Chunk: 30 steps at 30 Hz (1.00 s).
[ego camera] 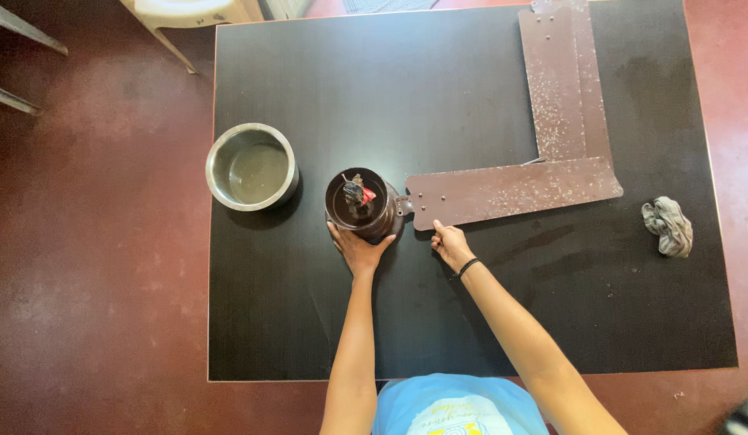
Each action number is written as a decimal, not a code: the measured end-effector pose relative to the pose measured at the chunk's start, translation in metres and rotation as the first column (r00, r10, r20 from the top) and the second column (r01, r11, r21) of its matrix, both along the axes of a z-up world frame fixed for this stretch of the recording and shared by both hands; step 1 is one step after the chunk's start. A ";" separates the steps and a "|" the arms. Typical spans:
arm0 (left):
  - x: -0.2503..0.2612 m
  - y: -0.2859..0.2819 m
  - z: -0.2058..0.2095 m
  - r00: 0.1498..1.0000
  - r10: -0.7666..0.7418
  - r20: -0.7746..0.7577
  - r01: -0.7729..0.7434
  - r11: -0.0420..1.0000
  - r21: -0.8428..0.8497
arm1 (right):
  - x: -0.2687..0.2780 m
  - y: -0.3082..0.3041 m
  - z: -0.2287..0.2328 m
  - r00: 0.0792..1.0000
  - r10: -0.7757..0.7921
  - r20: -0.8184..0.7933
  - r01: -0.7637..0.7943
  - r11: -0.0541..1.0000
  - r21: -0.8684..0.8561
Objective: The person attaches ceiling fan blades to the fan motor housing using a screwdriver. They align each blade, insert screws, and tighten them sequentially.
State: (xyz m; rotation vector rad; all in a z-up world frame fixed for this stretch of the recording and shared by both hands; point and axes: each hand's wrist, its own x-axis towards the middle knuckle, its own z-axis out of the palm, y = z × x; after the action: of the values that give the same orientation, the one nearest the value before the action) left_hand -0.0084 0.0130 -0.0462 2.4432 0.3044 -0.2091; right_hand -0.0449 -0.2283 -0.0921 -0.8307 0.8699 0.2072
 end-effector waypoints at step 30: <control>-0.003 0.000 0.046 0.994 0.017 0.112 -0.006 0.996 -0.094 | 0.002 -0.010 0.030 0.975 0.213 -0.057 -0.216 0.974 -0.064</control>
State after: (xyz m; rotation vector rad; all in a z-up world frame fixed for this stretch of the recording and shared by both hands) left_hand -0.0119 0.0129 -0.0005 2.3497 0.2531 -0.0777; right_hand -0.0424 -0.2386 -0.0626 -0.9895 0.8370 0.3902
